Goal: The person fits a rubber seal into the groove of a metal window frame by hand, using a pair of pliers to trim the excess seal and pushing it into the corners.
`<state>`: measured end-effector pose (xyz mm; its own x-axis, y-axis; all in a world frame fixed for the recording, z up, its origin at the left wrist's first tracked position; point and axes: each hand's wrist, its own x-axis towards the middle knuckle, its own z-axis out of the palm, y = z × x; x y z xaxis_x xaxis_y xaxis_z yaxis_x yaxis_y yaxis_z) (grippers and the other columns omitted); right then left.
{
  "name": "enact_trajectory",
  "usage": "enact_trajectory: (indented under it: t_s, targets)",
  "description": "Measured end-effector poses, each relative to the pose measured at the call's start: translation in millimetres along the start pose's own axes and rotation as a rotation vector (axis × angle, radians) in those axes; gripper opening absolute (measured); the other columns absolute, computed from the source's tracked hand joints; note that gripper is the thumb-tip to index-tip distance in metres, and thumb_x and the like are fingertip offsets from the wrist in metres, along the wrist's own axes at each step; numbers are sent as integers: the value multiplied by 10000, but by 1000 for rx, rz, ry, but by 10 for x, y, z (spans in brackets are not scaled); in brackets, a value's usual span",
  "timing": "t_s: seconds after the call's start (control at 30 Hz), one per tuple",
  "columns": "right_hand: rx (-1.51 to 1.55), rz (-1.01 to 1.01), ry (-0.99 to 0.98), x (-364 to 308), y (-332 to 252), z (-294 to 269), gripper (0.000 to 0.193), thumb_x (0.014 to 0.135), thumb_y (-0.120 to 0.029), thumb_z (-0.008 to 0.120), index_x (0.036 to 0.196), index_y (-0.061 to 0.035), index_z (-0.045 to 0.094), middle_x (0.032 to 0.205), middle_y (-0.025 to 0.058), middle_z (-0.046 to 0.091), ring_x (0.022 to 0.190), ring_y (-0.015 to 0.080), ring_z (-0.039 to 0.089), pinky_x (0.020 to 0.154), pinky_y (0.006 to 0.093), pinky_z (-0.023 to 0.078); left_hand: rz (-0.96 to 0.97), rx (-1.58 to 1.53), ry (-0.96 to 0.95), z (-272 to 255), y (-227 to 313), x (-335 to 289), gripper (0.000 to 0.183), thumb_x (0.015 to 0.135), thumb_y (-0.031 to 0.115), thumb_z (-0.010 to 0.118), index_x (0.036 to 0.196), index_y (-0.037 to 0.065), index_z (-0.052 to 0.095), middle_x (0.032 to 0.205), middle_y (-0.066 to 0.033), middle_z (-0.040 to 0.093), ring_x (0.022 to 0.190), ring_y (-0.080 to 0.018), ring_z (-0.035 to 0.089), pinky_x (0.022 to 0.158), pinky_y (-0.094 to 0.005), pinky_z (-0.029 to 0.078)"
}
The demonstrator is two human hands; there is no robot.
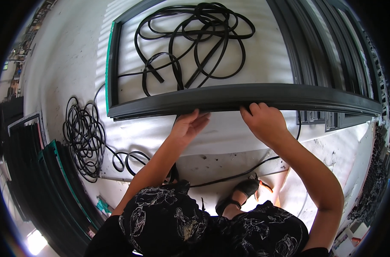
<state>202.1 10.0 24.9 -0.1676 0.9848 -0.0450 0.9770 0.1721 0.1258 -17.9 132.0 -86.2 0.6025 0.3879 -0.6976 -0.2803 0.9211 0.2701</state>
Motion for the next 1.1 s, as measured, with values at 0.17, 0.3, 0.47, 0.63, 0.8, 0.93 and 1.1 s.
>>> enact_trajectory:
  t_s: [0.17,0.3,0.47,0.63,0.8,0.93,1.1]
  targets:
    - [32,25,-9,-4,24,-29,372,719,-84,604,1090,-102,619,792,32,524,719,166,552,538,278,460,234,-149,30,-1023,609,-111,117,824,66,650,932,47,608,988,-122,648,1005,-255,610,931,-377,502]
    - [60,46,21,2,16,-40,351,715,-97,608,1065,-107,631,788,29,529,713,168,558,559,280,477,336,-335,430,-1914,1340,-243,103,874,124,596,951,67,636,957,-90,681,902,-223,654,832,-357,550]
    - [298,144,-71,-160,153,-178,362,763,-80,606,1122,-124,592,829,52,550,755,229,580,637,333,491,86,-75,522,-1916,1566,-311,350,948,369,436,1080,83,589,1005,-115,667,949,-273,638,757,-346,566]
    - [843,523,43,-729,617,-291,444,716,43,673,1115,-110,551,924,56,586,781,203,595,679,312,494,-353,609,440,-667,1349,-777,556,948,455,410,1092,-70,522,1032,-205,621,974,-324,620,853,-422,524]
    - [1054,700,209,-1569,1559,-397,249,735,97,643,945,-31,606,891,8,582,754,66,530,672,203,439,-602,1191,-47,734,1070,-864,425,949,353,471,1105,-38,533,1026,-198,622,998,-282,614,854,-405,515]
    - [966,725,378,-1682,1736,-409,167,769,50,657,924,-10,643,848,3,586,766,61,514,682,188,406,-597,1205,-154,1077,541,-440,420,927,342,528,1111,-35,525,1032,-195,617,1004,-274,608,867,-387,507]
    - [737,656,412,-1768,1730,-108,149,784,16,661,929,10,629,843,56,587,764,144,548,708,221,420,-410,706,-95,983,-368,-8,420,878,325,617,1099,-22,532,1046,-160,616,1012,-267,602,911,-371,487]
